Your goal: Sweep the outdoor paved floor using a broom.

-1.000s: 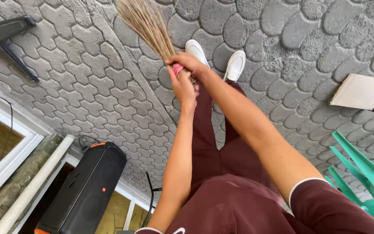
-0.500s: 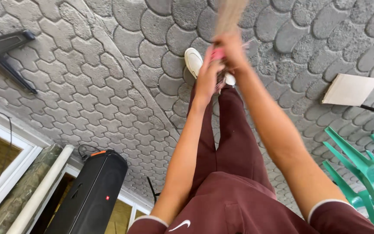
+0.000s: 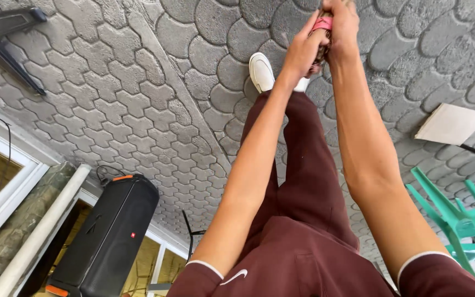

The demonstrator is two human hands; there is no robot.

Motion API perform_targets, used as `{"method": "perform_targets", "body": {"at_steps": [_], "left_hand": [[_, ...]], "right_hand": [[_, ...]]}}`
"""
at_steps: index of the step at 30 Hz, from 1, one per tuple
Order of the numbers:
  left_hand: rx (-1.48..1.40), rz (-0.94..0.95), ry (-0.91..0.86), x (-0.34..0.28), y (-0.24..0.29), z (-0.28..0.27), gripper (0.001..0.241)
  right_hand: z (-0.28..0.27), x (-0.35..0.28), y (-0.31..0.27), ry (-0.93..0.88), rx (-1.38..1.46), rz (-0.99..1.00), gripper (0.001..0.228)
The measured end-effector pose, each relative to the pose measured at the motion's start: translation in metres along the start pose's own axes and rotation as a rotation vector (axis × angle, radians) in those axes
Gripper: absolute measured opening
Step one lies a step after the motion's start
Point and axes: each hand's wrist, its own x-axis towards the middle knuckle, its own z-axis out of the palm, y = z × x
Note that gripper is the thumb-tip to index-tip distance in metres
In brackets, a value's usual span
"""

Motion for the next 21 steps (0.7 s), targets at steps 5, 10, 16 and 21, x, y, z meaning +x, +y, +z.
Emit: {"method": "perform_targets", "body": {"at_steps": [5,10,16,21], "left_hand": [[-0.23,-0.073,0.133,-0.094,0.019,-0.04,0.067],[-0.294,-0.041,0.685,-0.07,-0.011,-0.069,0.081],[-0.34,-0.048,0.211,-0.028,0.034,-0.066,0.058],[-0.358,-0.001,0.119,-0.078,0.031,-0.091,0.081]], "right_hand": [[0.049,-0.061,-0.007,-0.194,-0.227,0.015,0.029],[0.156,-0.076,0.018,-0.706,-0.48,0.164,0.076],[0.089,0.048,0.084,-0.402,-0.64,-0.394,0.036],[0.138,-0.06,-0.007,-0.291,-0.257,0.008,0.056]]}}
